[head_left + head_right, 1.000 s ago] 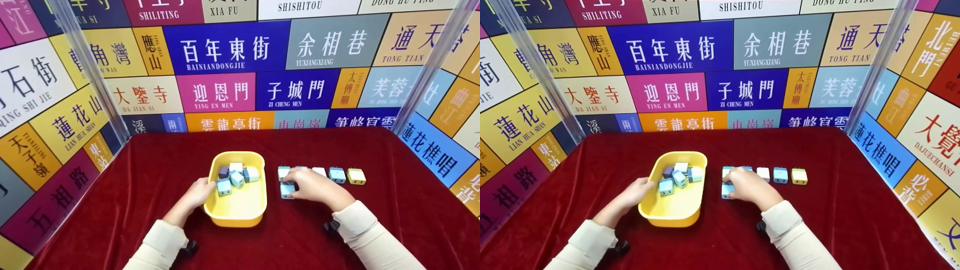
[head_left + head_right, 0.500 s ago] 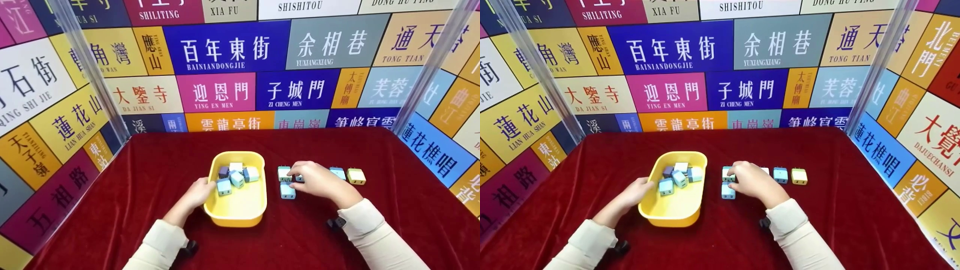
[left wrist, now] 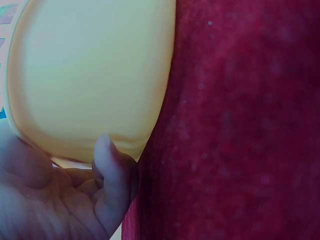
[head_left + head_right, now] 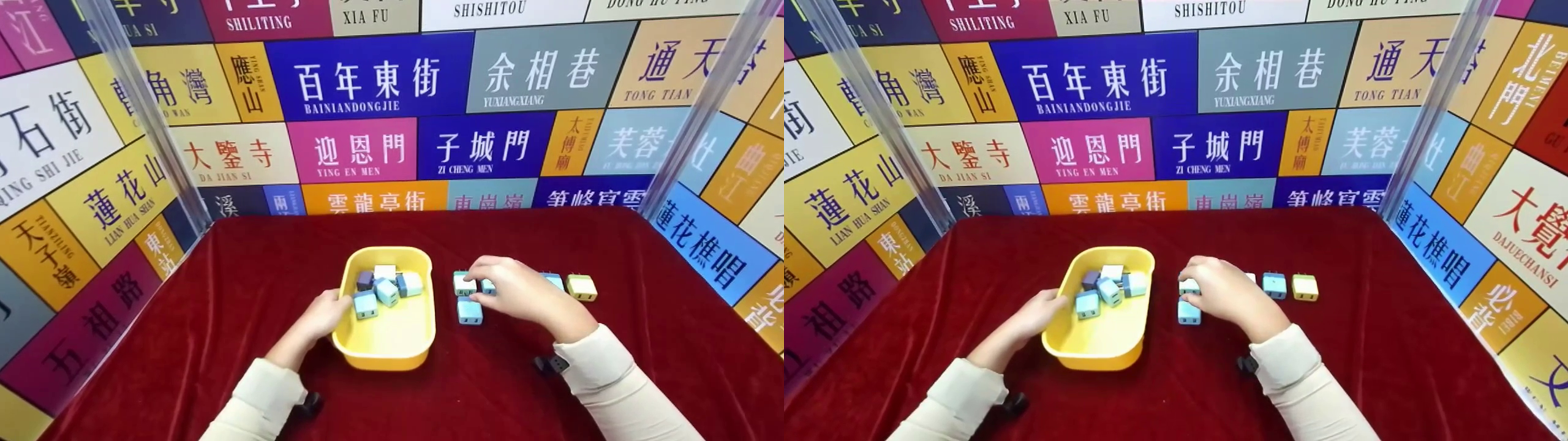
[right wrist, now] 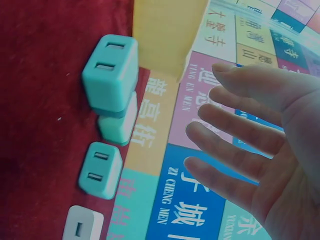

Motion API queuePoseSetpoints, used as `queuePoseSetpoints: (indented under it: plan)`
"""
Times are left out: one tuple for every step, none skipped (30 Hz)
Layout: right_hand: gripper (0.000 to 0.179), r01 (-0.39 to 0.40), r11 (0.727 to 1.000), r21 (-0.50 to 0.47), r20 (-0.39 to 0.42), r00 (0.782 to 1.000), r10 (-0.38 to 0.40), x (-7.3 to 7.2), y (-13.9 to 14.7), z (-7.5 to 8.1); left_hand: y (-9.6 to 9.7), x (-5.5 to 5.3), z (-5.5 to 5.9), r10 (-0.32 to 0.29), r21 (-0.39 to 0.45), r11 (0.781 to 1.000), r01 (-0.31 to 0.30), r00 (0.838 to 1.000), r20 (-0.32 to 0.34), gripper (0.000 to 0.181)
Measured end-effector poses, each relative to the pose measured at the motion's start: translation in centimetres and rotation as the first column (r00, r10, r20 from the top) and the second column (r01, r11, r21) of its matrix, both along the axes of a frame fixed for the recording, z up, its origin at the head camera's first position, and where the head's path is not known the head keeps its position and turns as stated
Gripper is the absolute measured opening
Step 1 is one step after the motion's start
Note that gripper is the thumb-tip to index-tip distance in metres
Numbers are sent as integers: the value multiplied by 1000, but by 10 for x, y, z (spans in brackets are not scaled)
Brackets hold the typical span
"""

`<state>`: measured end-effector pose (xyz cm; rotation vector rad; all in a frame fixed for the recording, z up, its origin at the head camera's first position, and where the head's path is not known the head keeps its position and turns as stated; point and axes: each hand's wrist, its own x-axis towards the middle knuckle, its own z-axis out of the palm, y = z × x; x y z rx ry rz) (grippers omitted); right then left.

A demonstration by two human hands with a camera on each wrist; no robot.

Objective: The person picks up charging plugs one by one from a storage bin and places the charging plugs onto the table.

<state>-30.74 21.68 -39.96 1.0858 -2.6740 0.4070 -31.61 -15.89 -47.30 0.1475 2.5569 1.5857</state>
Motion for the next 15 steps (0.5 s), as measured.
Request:
queuePoseSetpoints:
  plan:
    - [25, -1, 1000, 0, -2, 1000, 1, 1, -1, 1, -2, -2, -2, -8, 6, 1000, 8, 1000, 0, 33]
    - [25, -2, 1000, 1, -4, 1000, 2, 2, -3, 3, -5, -8, -11, -27, 16, 999, 27, 999, -19, 34]
    - [25, -3, 1000, 2, -2, 1000, 3, 4, -4, 3, -6, -12, -15, -33, 17, 999, 33, 999, -21, 34]
    - [26, -3, 1000, 4, 1, 1000, 3, 5, -5, 4, -6, -14, -17, -22, 8, 1000, 22, 1000, -8, 34]
    - [26, -4, 1000, 6, 2, 1000, 4, 5, -6, 5, -8, -18, -22, -29, 7, 1000, 29, 1000, -12, 34]
    - [26, -7, 1000, 9, 3, 1000, 7, 6, -7, 5, -10, -22, -27, -34, 14, 999, 34, 999, -11, 34]
    - [26, -12, 1000, 11, 4, 1000, 12, 6, -8, 5, -11, -26, -31, -33, 13, 999, 33, 999, -5, 35]
    - [26, -19, 1000, 15, 3, 1000, 19, 6, -9, 5, -12, -29, -34, -31, 8, 999, 31, 1000, -5, 36]
    - [26, -25, 1000, 17, 3, 1000, 25, 6, -10, 4, -10, -26, -29, -18, 0, 1000, 18, 1000, 11, 36]
    - [25, -33, 999, 18, 2, 999, 33, 6, -11, 4, -9, -24, -27, -15, 0, 1000, 15, 1000, 12, 36]
    - [25, -39, 999, 19, -1, 999, 39, 6, -11, 3, -8, -20, -22, -12, 0, 1000, 12, 1000, 11, 36]
    - [25, -43, 999, 19, -1, 999, 43, 5, -12, 3, -6, -15, -16, -6, 2, 1000, 6, 1000, 12, 37]
    - [25, -46, 999, 19, -3, 999, 46, 5, -12, 3, -3, -9, -9, 1, -5, 1000, 0, 1000, 12, 37]
    - [25, -46, 999, 18, -4, 999, 46, 5, -13, 3, -1, -4, -4, 1, -11, 1000, -1, 1000, 4, 37]
    - [25, -45, 999, 16, -4, 999, 45, 5, -14, 3, 1, 1, 2, 7, -13, 1000, -7, 1000, 0, 37]
